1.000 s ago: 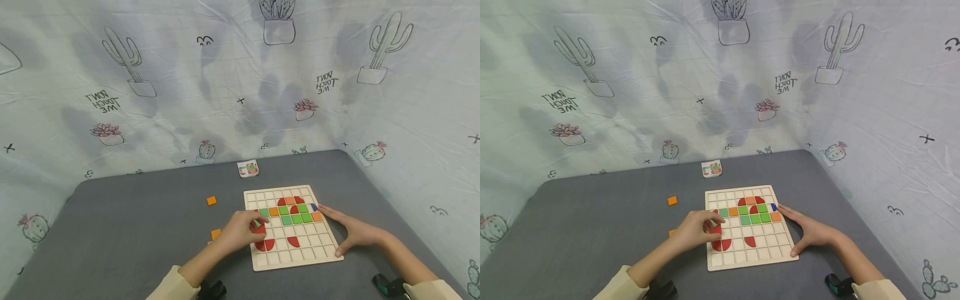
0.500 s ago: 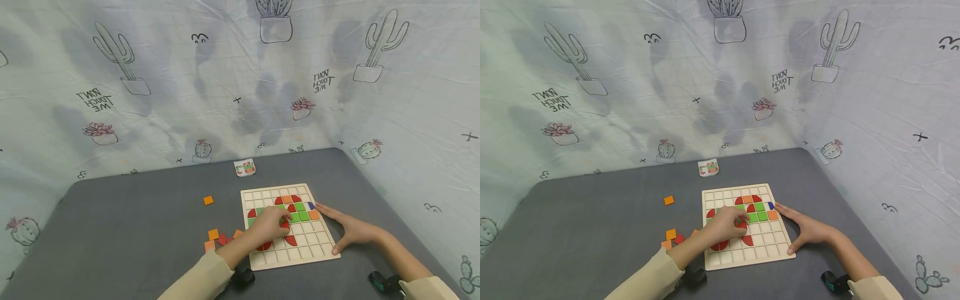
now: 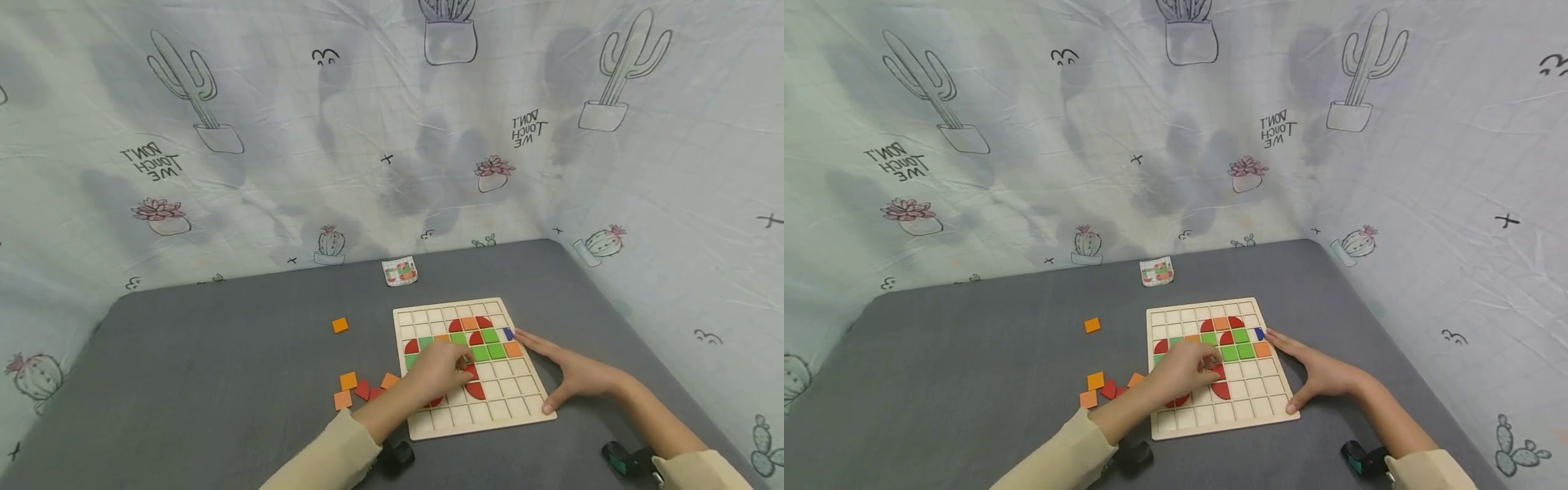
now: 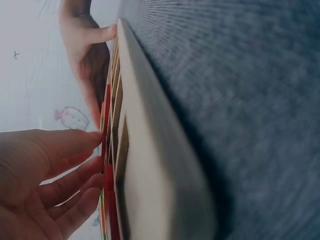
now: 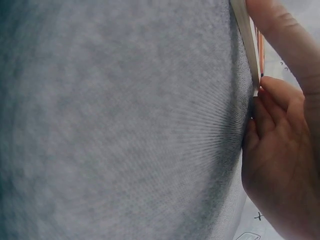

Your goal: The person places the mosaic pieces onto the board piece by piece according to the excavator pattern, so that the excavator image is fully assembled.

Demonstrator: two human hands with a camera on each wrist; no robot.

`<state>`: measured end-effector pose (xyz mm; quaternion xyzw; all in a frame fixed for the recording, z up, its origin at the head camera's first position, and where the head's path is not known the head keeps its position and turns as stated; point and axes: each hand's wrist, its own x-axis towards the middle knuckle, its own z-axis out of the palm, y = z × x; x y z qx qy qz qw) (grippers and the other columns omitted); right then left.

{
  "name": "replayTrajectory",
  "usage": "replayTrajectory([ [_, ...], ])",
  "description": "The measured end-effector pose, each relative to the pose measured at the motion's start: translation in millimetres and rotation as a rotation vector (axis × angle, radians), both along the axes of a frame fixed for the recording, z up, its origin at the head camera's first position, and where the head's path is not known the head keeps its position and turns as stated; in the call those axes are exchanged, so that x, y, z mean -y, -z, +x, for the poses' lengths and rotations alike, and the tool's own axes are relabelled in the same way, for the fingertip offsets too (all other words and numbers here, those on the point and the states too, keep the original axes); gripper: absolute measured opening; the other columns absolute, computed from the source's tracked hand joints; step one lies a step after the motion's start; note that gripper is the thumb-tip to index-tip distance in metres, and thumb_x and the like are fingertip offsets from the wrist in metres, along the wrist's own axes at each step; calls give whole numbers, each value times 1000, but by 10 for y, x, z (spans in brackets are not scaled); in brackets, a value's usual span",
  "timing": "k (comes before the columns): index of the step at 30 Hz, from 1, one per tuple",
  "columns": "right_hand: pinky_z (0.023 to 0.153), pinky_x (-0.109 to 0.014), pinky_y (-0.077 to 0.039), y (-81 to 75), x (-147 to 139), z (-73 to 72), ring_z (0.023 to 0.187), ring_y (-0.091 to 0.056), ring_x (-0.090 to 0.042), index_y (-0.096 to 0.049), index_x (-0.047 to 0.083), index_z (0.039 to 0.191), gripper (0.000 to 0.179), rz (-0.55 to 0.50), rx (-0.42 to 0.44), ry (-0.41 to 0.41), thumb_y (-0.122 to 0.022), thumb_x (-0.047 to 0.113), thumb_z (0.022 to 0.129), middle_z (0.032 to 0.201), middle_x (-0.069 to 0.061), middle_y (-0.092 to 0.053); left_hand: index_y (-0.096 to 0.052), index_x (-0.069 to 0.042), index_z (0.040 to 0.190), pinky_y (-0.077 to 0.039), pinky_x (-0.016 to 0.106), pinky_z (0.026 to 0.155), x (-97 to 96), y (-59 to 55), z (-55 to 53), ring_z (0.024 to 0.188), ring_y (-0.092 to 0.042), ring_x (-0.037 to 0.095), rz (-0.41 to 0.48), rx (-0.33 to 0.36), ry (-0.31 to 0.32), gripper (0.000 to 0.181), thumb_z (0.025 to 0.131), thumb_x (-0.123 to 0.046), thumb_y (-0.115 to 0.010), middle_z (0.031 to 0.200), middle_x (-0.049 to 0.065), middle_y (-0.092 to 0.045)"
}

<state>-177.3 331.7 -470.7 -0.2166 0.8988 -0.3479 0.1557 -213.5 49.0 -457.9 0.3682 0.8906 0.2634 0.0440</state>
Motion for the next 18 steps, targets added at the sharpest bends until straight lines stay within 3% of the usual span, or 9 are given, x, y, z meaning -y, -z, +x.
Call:
replayTrajectory([
  [4, 98, -39, -31, -5, 10, -5, 120, -4, 23, -14, 15, 149, 114, 2, 10, -2, -85, 30, 61, 153, -17, -11, -72, -15, 88, -39, 14, 54, -14, -5, 38, 61, -51, 0, -45, -56, -23, 10, 79, -17, -71, 68, -8, -62],
  [11, 98, -33, -31, 8, 14, 6, 121, -4, 24, -15, 13, 149, 114, 0, -16, -5, -85, 30, 61, 153, -17, -12, -72, -16, 85, -35, 16, 48, -50, -14, 88, 54, -44, 3, -94, -139, -47, 7, 79, -18, -71, 57, -10, -55],
  [13, 98, -32, -31, 12, 12, 6, 122, -5, 23, -15, 14, 149, 114, -1, -22, -6, -85, 31, 60, 153, -17, -13, -71, -16, 85, -34, 15, 47, -47, -6, 92, 54, -44, 2, -83, -137, -51, 8, 78, -20, -72, 58, -10, -55],
  [18, 99, -33, -31, 34, -4, 6, 122, -5, 22, -16, 14, 149, 114, 5, -31, -8, -85, 31, 60, 152, -18, -13, -71, -15, 87, -36, 13, 50, -18, 13, 93, 56, -47, -3, -18, -56, -55, 18, 79, -31, -72, 65, -10, -59],
])
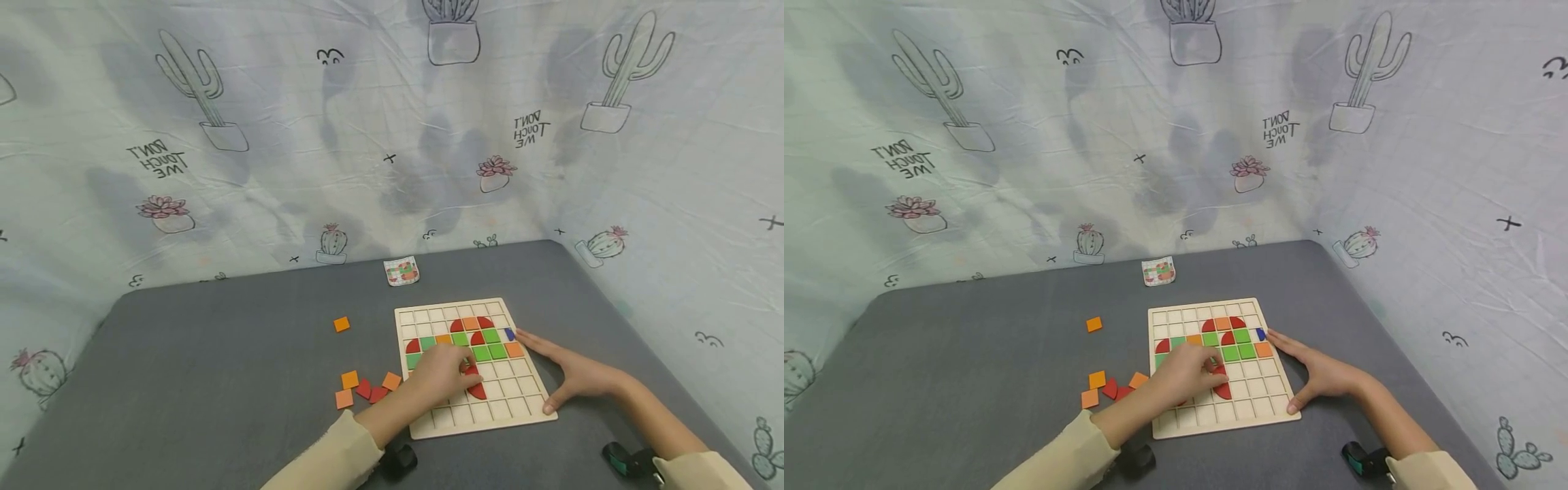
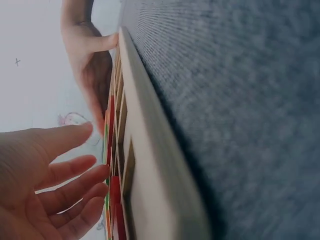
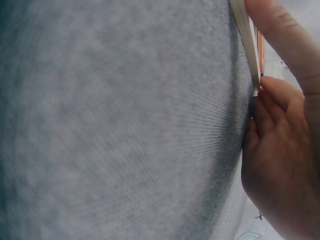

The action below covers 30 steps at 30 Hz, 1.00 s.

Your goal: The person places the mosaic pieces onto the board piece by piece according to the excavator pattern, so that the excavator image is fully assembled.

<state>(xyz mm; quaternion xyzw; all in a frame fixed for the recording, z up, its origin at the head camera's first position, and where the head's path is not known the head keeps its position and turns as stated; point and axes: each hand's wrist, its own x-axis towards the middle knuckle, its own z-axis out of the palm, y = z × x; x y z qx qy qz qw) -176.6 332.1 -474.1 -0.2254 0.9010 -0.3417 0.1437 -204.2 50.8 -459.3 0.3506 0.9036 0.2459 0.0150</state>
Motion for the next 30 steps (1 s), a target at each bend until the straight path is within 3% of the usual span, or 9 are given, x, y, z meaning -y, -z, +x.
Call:
replayTrajectory([
  [7, 98, -36, -31, 3, -11, 7, 121, -5, 22, -16, 14, 149, 114, 7, 1, 10, -85, 33, 60, 152, -18, -13, -70, -14, 95, -43, 14, 59, 181, -45, -4, 68, -55, -3, 196, 181, 47, 21, 82, -31, -69, 82, -6, -66],
  [11, 98, -33, -30, -11, -6, 10, 120, -4, 24, -16, 14, 149, 114, -1, 8, 14, -85, 32, 60, 152, -19, -13, -70, -11, 99, -47, 17, 64, 404, -108, 14, 75, -57, 2, 305, 308, 80, 23, 83, -27, -69, 92, 1, -68],
  [14, 98, -31, -30, -21, 0, 9, 120, -4, 24, -15, 14, 149, 114, -9, 16, 15, -85, 31, 60, 152, -19, -12, -70, -10, 100, -49, 19, 67, 618, -138, 31, 78, -59, 4, 347, 358, 73, 24, 82, -26, -69, 96, 3, -69],
  [19, 98, -32, -30, -27, 8, 5, 120, -4, 24, -15, 14, 149, 115, -10, 20, 14, -85, 31, 60, 152, -19, -11, -69, -9, 100, -52, 27, 71, 1033, -152, 71, 80, -62, 9, 366, 315, 14, 22, 82, -22, -70, 95, 3, -69],
  [24, 98, -35, -31, -28, 4, 1, 120, -3, 23, -14, 14, 149, 115, -1, 19, 8, -85, 31, 60, 152, -19, -11, -69, -13, 101, -52, 30, 68, 1443, -160, 123, 85, -62, 16, 335, 287, -110, 21, 81, -18, -71, 96, 1, -68],
  [30, 98, -35, -30, -35, -1, 3, 120, -3, 24, -14, 15, 149, 115, -10, 27, 13, -85, 30, 60, 152, -20, -11, -69, -14, 99, -51, 30, 73, 1742, -151, 153, 86, -62, 19, 283, 216, -192, 22, 78, -14, -73, 97, -1, -68],
])
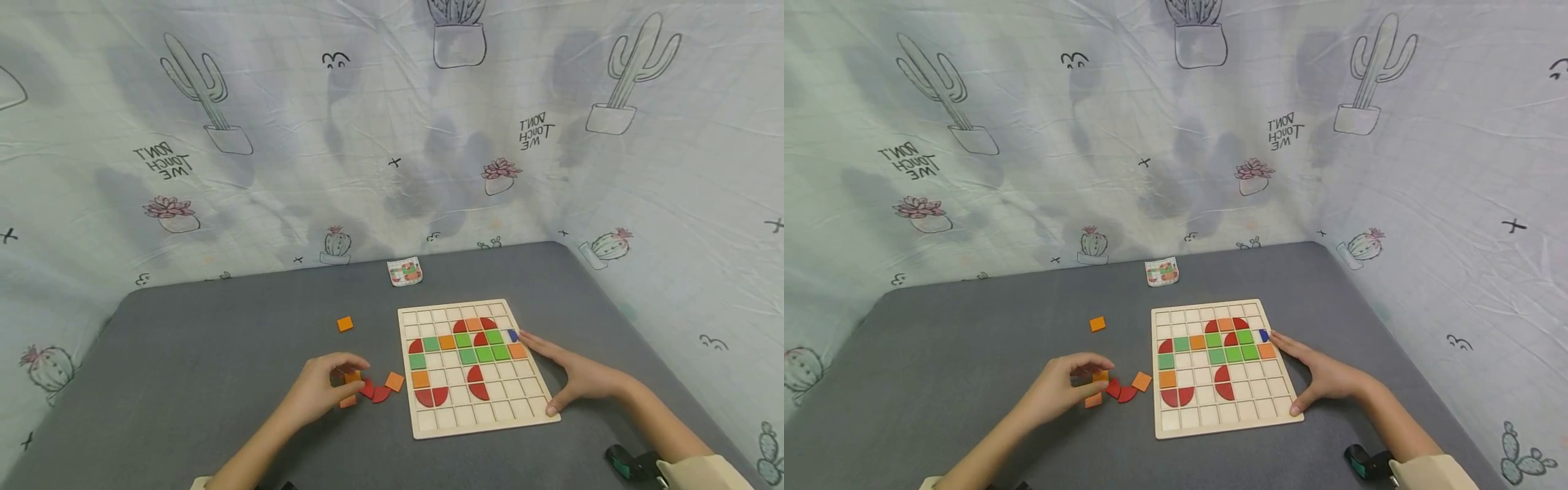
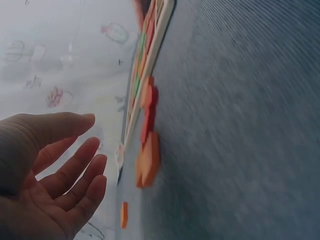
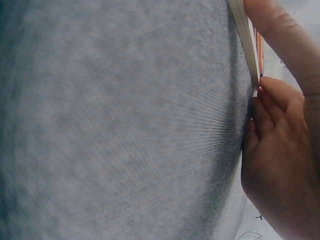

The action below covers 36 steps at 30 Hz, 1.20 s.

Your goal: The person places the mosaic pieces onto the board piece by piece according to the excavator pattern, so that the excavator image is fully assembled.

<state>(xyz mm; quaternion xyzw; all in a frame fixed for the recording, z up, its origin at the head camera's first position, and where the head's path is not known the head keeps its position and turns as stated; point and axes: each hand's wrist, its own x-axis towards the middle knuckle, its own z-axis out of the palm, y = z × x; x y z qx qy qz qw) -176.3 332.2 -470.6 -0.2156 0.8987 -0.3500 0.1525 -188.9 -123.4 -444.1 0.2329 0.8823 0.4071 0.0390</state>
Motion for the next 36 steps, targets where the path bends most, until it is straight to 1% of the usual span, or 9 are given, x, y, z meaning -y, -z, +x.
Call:
replayTrajectory([
  [5, 99, -46, -29, -9, 5, -3, 119, -3, 22, -14, 16, 149, 115, 10, 10, -3, -85, 31, 61, 152, -20, -10, -69, -14, 99, -51, 28, 76, 86, 53, 8, 90, -63, 17, -24, 6, -42, 24, 76, -9, -74, 98, -3, -67],
  [9, 99, -47, -29, -4, 12, 4, 119, -3, 22, -14, 16, 149, 114, 10, 19, -1, -85, 30, 61, 152, -19, -10, -69, -14, 97, -52, 28, 77, 104, 119, 7, 91, -64, 16, -38, -13, -64, 24, 75, -8, -74, 97, -3, -68],
  [14, 97, -52, -30, 12, 15, 20, 119, -4, 22, -13, 16, 149, 114, 3, 28, -2, -84, 30, 62, 152, -19, -10, -70, -16, 92, -51, 25, 73, 107, 196, -16, 85, -63, 13, -35, -34, -85, 20, 74, -9, -75, 91, -6, -68],
  [17, 98, -49, -30, 20, 10, 27, 119, -3, 23, -13, 16, 149, 114, 2, 22, -7, -85, 29, 62, 152, -20, -10, -70, -16, 90, -51, 25, 70, 102, 229, -43, 83, -62, 13, -41, -47, -85, 19, 74, -9, -76, 89, -5, -68],
  [24, 98, -32, -30, 14, -5, 25, 119, -4, 25, -14, 15, 149, 113, -8, 4, -18, -85, 28, 61, 152, -21, -11, -70, -17, 89, -50, 23, 66, 110, 258, -86, 78, -60, 10, -62, -55, -79, 17, 74, -11, -76, 87, -6, -67],
  [27, 98, -32, -31, 4, -6, 22, 120, -4, 24, -14, 14, 149, 113, -7, -5, -23, -85, 28, 61, 152, -21, -11, -70, -17, 88, -49, 22, 65, 119, 269, -96, 76, -59, 8, -53, -67, -83, 17, 73, -10, -77, 85, -7, -67],
  [31, 98, -38, -31, -5, -5, 15, 119, -3, 24, -14, 15, 149, 113, 1, -6, -22, -84, 28, 62, 152, -21, -10, -70, -17, 88, -50, 22, 65, 133, 268, -107, 76, -59, 8, -56, -85, -96, 18, 73, -11, -77, 84, -8, -67],
  [33, 99, -39, -31, 1, -10, 12, 120, -3, 23, -14, 15, 149, 113, -3, -5, -24, -84, 28, 62, 152, -20, -10, -70, -18, 88, -50, 22, 66, 146, 264, -107, 78, -59, 8, -71, -95, -115, 18, 72, -11, -77, 85, -9, -67],
  [36, 99, -37, -30, 8, -22, 9, 121, -3, 22, -14, 15, 149, 113, -10, -10, -29, -85, 27, 62, 152, -21, -10, -70, -18, 87, -50, 23, 67, 173, 266, -121, 78, -60, 8, -98, -122, -155, 20, 72, -9, -77, 84, -9, -67],
])
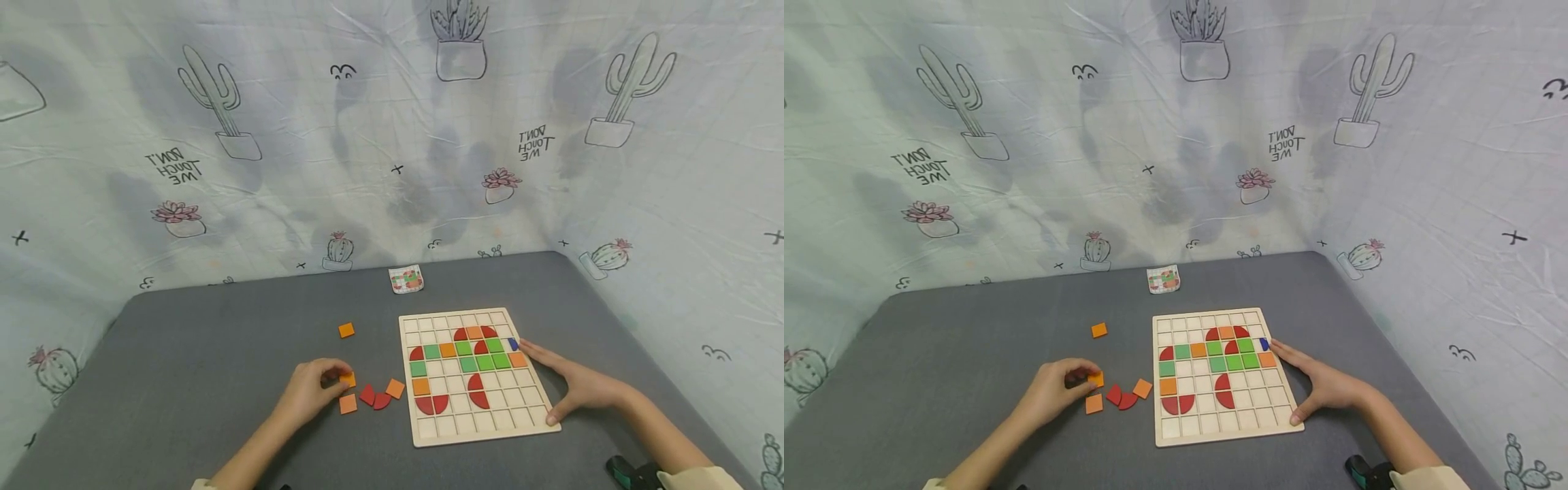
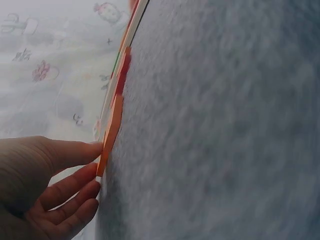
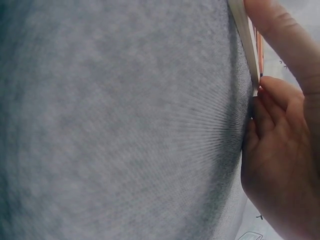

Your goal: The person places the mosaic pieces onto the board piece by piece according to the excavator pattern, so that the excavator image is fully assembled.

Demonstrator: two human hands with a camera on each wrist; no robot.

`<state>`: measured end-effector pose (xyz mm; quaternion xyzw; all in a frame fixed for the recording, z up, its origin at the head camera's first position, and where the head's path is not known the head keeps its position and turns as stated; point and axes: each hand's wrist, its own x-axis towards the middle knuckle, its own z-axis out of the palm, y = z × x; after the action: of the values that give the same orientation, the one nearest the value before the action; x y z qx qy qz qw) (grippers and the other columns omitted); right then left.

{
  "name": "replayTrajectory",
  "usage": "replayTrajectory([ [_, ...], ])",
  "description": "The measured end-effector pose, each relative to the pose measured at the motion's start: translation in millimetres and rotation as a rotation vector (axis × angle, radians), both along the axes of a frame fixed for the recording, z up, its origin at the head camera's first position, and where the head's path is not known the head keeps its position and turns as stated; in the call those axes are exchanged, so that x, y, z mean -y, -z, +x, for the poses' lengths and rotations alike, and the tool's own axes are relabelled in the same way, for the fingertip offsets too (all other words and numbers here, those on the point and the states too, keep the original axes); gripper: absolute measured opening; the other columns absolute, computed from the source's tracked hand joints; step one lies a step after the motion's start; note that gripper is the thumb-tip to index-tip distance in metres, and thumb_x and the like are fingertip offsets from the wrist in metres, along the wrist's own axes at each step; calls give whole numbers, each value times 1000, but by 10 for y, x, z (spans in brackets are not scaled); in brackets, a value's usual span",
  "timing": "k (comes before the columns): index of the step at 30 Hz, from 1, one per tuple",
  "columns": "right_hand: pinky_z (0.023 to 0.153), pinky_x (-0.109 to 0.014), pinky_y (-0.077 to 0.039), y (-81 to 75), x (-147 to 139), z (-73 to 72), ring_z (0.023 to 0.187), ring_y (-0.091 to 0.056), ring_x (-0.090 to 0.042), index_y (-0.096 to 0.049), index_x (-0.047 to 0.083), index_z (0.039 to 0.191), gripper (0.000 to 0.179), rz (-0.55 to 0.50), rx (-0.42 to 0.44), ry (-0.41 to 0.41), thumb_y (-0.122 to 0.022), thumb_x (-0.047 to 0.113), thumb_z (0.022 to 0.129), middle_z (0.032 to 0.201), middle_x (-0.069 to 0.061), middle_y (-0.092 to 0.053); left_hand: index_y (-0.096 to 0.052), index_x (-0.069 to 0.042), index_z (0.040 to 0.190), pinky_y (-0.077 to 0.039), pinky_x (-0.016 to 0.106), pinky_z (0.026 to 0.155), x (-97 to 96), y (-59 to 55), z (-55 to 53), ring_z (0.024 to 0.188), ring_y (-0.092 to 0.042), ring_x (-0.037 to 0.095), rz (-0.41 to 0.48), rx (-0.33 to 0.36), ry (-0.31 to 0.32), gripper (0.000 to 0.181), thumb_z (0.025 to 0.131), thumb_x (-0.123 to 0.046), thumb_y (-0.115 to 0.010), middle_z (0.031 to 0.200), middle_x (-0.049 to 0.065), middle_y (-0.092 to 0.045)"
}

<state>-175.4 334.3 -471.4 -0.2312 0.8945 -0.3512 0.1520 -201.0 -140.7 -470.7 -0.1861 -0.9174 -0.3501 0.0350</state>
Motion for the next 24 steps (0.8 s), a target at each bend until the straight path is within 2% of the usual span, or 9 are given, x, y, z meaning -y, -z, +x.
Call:
replayTrajectory([
  [3, 98, -36, -30, 11, -2, 3, 120, -3, 23, -14, 14, 149, 113, 2, -5, 5, -85, 27, 61, 152, -21, -11, -70, -19, 87, -50, 24, 67, 36, 9, -14, 78, -60, 8, -5, -13, -34, 19, 72, -10, -78, 83, -11, -67],
  [5, 98, -40, -31, 14, 1, 4, 119, -3, 24, -14, 14, 149, 113, 3, -3, 8, -85, 27, 61, 152, -22, -10, -70, -20, 87, -50, 25, 68, 64, 18, -22, 78, -59, 8, 2, -9, -33, 19, 72, -13, -78, 83, -11, -66],
  [11, 95, -61, -27, 9, 24, 4, 117, -2, 25, -13, 14, 149, 114, -2, 22, 12, -84, 29, 62, 152, -23, -9, -69, -23, 94, -49, 27, 74, 158, 71, -30, 84, -58, 8, 25, 7, 57, 25, 71, -17, -79, 92, -12, -66],
  [17, 96, -59, -27, -2, 24, 13, 117, -2, 24, -13, 14, 149, 114, 7, 18, 23, -84, 28, 61, 152, -23, -9, -69, -27, 96, -48, 27, 76, 204, 115, -55, 85, -57, 6, 29, 4, 84, 26, 72, -20, -79, 93, -16, -65],
  [24, 95, -66, -22, 4, 29, 9, 117, -2, 23, -13, 15, 149, 115, -16, 35, 25, -85, 28, 61, 152, -23, -8, -69, -25, 96, -50, 29, 78, 201, 108, -50, 88, -61, 8, 104, -1, 97, 29, 71, -14, -79, 95, -13, -66],
])
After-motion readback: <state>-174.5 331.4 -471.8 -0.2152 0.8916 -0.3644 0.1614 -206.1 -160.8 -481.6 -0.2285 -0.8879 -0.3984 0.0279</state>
